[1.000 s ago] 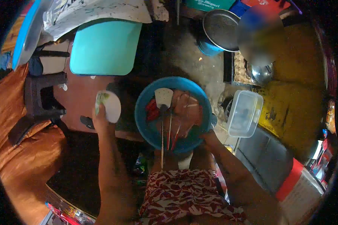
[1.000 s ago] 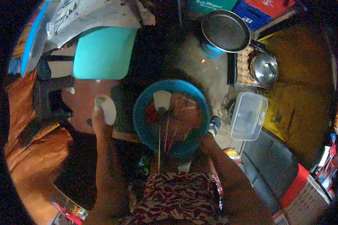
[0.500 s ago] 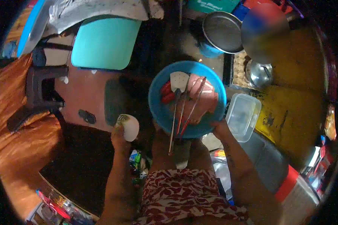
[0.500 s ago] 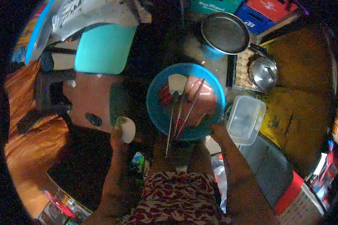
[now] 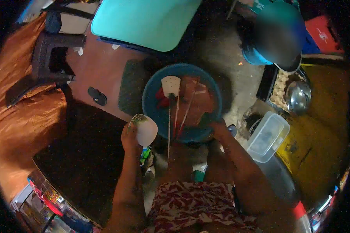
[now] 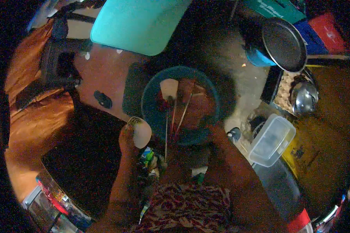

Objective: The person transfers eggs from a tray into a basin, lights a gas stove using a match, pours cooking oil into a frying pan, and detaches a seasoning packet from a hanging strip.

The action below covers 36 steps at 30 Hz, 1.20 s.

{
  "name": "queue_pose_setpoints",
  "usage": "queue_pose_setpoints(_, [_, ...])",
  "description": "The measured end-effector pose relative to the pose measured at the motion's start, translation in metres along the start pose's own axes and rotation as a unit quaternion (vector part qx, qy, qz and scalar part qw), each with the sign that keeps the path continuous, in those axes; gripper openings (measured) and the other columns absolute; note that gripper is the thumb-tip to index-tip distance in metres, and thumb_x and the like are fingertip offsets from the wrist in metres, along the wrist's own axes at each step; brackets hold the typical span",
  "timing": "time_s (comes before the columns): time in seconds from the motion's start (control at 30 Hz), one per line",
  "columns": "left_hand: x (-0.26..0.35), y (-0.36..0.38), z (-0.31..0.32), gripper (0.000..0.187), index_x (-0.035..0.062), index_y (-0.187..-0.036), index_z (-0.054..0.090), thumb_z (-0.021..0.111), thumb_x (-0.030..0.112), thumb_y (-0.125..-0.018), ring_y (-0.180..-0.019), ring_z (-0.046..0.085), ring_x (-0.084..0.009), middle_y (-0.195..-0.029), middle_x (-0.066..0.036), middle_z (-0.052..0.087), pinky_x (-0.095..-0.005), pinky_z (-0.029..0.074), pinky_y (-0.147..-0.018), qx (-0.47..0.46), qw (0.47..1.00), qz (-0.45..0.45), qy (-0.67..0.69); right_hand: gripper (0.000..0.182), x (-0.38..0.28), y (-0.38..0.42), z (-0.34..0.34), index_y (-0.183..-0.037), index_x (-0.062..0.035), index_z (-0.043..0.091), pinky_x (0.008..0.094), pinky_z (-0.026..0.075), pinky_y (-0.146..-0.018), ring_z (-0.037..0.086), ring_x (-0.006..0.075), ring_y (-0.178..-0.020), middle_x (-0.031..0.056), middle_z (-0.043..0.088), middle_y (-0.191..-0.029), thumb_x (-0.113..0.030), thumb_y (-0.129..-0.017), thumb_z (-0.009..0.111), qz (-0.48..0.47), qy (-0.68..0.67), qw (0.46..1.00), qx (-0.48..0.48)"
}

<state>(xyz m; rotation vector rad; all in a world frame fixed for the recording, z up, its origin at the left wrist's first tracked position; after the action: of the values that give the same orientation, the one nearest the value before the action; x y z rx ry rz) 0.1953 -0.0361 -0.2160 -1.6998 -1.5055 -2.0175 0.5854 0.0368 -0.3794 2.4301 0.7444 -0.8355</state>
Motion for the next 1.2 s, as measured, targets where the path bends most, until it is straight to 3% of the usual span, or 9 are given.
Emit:
queue_pose_setpoints(0.13, [0.013, -0.004, -0.007, 0.023, 0.0032, -0.112, 0.058, 0.060, 0.016, -0.093, -0.085, 0.064, -0.0207, -0.098, -0.009, 0.064, -0.0376, 0.056, -0.073, 0.017, 0.997, -0.007, 0.070, 0.042, -0.058, -0.072, 0.027, -0.112, -0.0116, 0.063, 0.0434, 0.050, -0.086, 0.063, 0.0356, -0.097, 0.0159, 0.066, -0.102, -0.018, -0.071, 0.070, -0.024, 0.025, 0.991, -0.128])
queue_pose_setpoints(0.2, [0.019, -0.006, -0.011, 0.022, 0.0027, -0.110, 0.060, 0.060, 0.016, -0.093, -0.086, 0.065, -0.0216, -0.098, -0.009, 0.065, -0.0392, 0.056, -0.074, 0.006, 0.995, 0.003, 0.096, 0.043, -0.024, -0.060, 0.058, -0.113, -0.0073, 0.062, 0.0462, 0.050, -0.083, 0.064, 0.0361, -0.096, 0.0193, 0.066, -0.100, -0.017, -0.071, 0.068, 0.510, -0.417, 0.745, -0.103])
queue_pose_setpoints(0.33, [0.052, -0.004, -0.032, 0.021, 0.0021, -0.108, 0.061, 0.060, 0.017, -0.093, -0.086, 0.065, -0.0217, -0.099, -0.009, 0.066, -0.0394, 0.056, -0.075, -0.024, 0.986, 0.032, 0.159, 0.043, -0.055, -0.103, 0.046, -0.113, -0.0079, 0.063, 0.0476, 0.050, -0.083, 0.063, 0.0378, -0.098, 0.0235, 0.064, -0.103, -0.022, -0.073, 0.069, 0.133, -0.026, 0.982, -0.128])
queue_pose_setpoints(0.53, [0.180, 0.034, -0.101, 0.021, 0.0037, -0.111, 0.060, 0.056, 0.019, -0.097, -0.083, 0.065, -0.0197, -0.098, -0.008, 0.066, -0.0348, 0.054, -0.073, 0.165, 0.978, 0.102, 0.079, 0.038, -0.122, -0.070, -0.020, -0.118, -0.0155, 0.062, 0.0495, 0.048, -0.090, 0.057, 0.0434, -0.108, 0.0261, 0.058, -0.118, -0.025, -0.081, 0.063, 0.140, 0.065, 0.972, -0.178])
queue_pose_setpoints(0.63, [0.244, 0.051, -0.118, 0.019, 0.0042, -0.107, 0.060, 0.054, 0.020, -0.097, -0.081, 0.064, -0.0155, -0.093, -0.005, 0.066, -0.0297, 0.052, -0.070, 0.176, 0.973, 0.137, 0.053, 0.041, -0.155, -0.025, -0.055, -0.123, -0.0141, 0.059, 0.0478, 0.049, -0.090, 0.055, 0.0403, -0.111, 0.0220, 0.057, -0.119, -0.013, -0.082, 0.061, 0.329, -0.280, 0.882, -0.189])
queue_pose_setpoints(0.73, [0.291, 0.065, -0.106, 0.018, 0.0032, -0.103, 0.061, 0.054, 0.018, -0.097, -0.079, 0.063, -0.0142, -0.092, -0.005, 0.066, -0.0270, 0.051, -0.069, 0.104, 0.977, 0.186, -0.012, 0.045, -0.168, 0.006, -0.075, -0.122, -0.0118, 0.058, 0.0430, 0.051, -0.088, 0.055, 0.0336, -0.112, 0.0165, 0.056, -0.119, 0.001, -0.079, 0.059, 0.069, -0.523, 0.849, 0.007])
queue_pose_setpoints(0.9, [0.333, 0.111, -0.058, 0.015, 0.0022, -0.099, 0.065, 0.056, 0.013, -0.094, -0.075, 0.063, -0.0142, -0.088, -0.005, 0.067, -0.0281, 0.050, -0.069, 0.055, 0.988, 0.132, -0.059, 0.031, -0.213, 0.056, -0.202, -0.101, -0.0054, 0.067, 0.0458, 0.052, -0.080, 0.065, 0.0401, -0.087, 0.0210, 0.067, -0.098, -0.014, -0.071, 0.067, 0.383, -0.530, 0.756, -0.034])
queue_pose_setpoints(1.0, [0.327, 0.147, -0.007, 0.016, 0.0014, -0.100, 0.066, 0.057, 0.013, -0.092, -0.074, 0.065, -0.0159, -0.088, -0.007, 0.069, -0.0289, 0.052, -0.069, -0.116, 0.991, 0.060, 0.004, 0.026, -0.255, 0.069, -0.297, -0.097, -0.0065, 0.069, 0.0438, 0.052, -0.081, 0.065, 0.0393, -0.088, 0.0205, 0.068, -0.092, -0.011, -0.071, 0.066, -0.035, -0.075, 0.996, -0.012])
queue_pose_setpoints(1.2, [0.353, 0.212, 0.069, 0.017, 0.0016, -0.100, 0.066, 0.056, 0.013, -0.093, -0.076, 0.066, -0.0164, -0.091, -0.007, 0.069, -0.0290, 0.052, -0.071, -0.198, 0.972, 0.103, 0.068, 0.035, -0.254, 0.092, -0.399, -0.101, -0.0036, 0.066, 0.0387, 0.054, -0.078, 0.065, 0.0281, -0.088, 0.0154, 0.067, -0.093, 0.006, -0.067, 0.065, 0.038, -0.277, 0.959, 0.039])
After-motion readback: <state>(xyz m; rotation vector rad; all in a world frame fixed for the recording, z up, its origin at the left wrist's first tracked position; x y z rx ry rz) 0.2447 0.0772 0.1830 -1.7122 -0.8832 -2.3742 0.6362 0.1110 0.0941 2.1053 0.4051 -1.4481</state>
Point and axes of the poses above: each hand's wrist, its own y-axis away from the middle knuckle, its own z-axis out of the palm, x = y × z, the point moved 8 cm from there along -y, towards the middle knuckle
